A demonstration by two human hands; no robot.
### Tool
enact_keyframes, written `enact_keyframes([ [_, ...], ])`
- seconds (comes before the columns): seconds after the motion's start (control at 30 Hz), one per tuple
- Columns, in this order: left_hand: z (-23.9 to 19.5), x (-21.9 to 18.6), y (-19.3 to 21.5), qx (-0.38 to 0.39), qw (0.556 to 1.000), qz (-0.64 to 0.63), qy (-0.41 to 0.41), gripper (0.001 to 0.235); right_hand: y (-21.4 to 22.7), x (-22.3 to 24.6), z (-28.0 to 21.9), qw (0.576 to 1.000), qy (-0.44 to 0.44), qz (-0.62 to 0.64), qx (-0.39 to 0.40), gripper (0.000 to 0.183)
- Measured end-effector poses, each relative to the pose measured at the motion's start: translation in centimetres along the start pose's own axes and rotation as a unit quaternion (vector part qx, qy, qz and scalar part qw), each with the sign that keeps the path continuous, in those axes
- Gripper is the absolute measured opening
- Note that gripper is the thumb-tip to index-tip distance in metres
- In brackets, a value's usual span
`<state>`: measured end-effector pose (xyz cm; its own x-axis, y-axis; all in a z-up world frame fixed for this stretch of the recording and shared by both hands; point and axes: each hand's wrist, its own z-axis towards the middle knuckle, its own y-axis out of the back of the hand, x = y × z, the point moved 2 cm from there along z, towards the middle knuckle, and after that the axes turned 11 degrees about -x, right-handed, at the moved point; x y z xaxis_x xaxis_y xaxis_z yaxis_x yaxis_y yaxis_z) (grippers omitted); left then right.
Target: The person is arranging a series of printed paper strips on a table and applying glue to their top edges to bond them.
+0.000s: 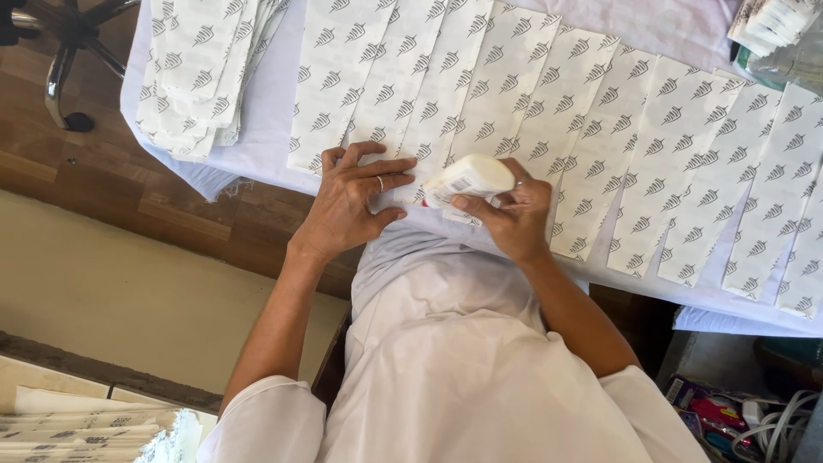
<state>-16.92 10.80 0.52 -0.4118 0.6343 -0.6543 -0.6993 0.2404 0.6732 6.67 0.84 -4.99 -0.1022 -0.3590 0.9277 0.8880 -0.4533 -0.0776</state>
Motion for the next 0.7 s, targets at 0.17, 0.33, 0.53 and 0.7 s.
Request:
enact_keyframes([
  [0.17, -0.2, -0.1, 0.1, -0.004, 1.000, -0.003, -0.003, 0.037, -4.1, 0.1, 0.5, 1.000, 0.024, 0.000, 0.012, 0.035],
  [0.33, -0.1, -0.2, 0.0, -0.015, 1.000, -0.008, -0.012, 0.034, -1.9, 0.5, 0.3, 1.000, 0.013, -0.004, 0.007, 0.036],
  [0.53, -0.5, 0.6, -1.5, -0.059, 0.998, 0.023, -0.021, 0.021, 1.9, -0.8, -0.6, 0.999, 0.003, -0.024, -0.040, 0.037],
  [0.7, -0.4, 0.3, -1.5, -0.082, 0.996, 0.027, -0.027, 0.018, -2.1, 1.3, -0.2, 0.999, 0.030, -0.011, -0.012, 0.035],
])
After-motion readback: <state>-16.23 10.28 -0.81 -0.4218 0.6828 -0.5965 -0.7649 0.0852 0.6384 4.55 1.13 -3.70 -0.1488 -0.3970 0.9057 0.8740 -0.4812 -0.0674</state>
